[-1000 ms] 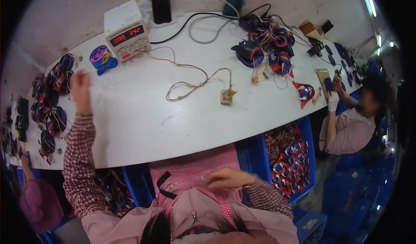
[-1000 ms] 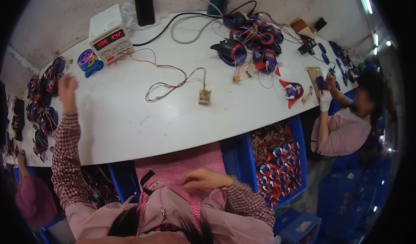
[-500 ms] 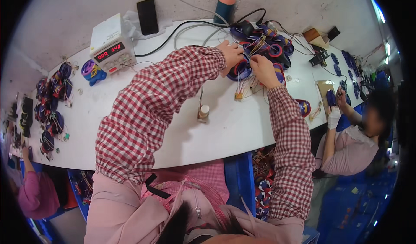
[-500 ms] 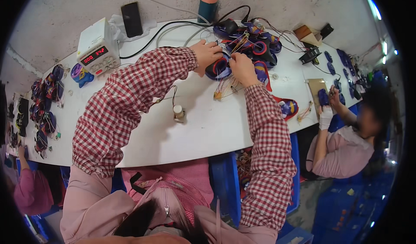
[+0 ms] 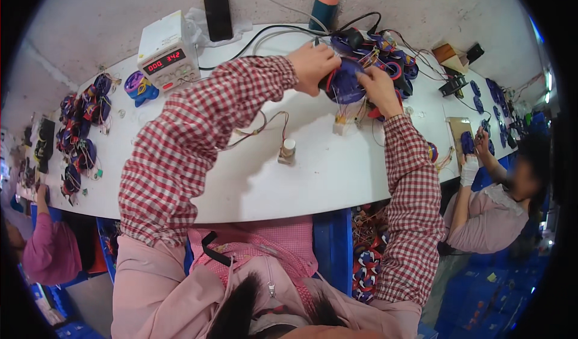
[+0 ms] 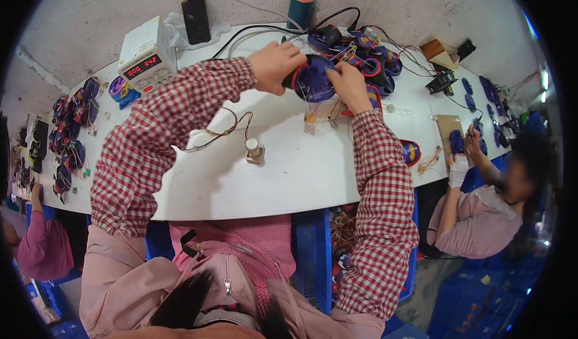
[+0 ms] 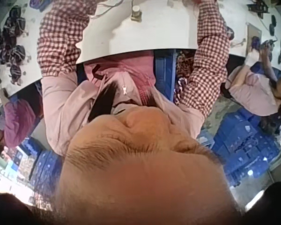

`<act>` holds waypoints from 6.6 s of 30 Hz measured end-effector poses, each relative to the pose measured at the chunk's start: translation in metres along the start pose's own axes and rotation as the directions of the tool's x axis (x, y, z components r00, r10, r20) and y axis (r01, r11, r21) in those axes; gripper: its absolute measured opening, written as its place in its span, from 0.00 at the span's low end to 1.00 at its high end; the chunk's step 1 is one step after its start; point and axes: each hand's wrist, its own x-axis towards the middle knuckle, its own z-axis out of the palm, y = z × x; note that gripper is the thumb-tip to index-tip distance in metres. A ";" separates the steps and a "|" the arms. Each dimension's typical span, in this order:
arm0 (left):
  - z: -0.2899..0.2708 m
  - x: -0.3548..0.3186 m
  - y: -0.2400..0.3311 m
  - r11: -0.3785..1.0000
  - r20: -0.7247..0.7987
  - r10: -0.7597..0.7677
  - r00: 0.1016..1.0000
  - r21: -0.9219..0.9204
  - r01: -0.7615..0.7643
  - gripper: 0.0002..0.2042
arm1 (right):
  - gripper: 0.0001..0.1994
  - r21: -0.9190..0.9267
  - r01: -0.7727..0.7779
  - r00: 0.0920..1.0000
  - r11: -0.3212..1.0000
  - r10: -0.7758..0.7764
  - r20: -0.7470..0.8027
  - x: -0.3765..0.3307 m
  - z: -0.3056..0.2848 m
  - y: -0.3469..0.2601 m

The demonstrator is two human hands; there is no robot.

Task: Soldering wires to small circular electronic components and assembling them into toy parts on a factory production line.

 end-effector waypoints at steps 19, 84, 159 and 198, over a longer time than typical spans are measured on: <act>-0.130 -0.044 0.042 0.869 -0.341 -0.139 0.930 0.408 0.279 0.25 | 0.08 0.911 0.073 0.835 0.405 0.475 -0.278 -0.052 -0.106 0.087; 0.182 -0.250 0.058 0.586 -0.171 -0.716 0.676 -0.674 0.450 0.21 | 0.13 0.500 -0.177 0.978 0.848 0.093 0.187 -0.096 0.198 0.023; 0.205 -0.370 0.060 0.625 -0.370 -0.780 0.505 -0.518 0.584 0.14 | 0.19 0.651 -0.527 0.741 0.546 -0.080 0.667 -0.290 0.416 -0.084; 0.215 -0.373 0.171 -0.536 0.500 -0.797 0.338 -0.844 -0.016 0.12 | 0.11 0.731 -0.613 0.740 0.299 -0.108 0.664 -0.280 0.298 -0.107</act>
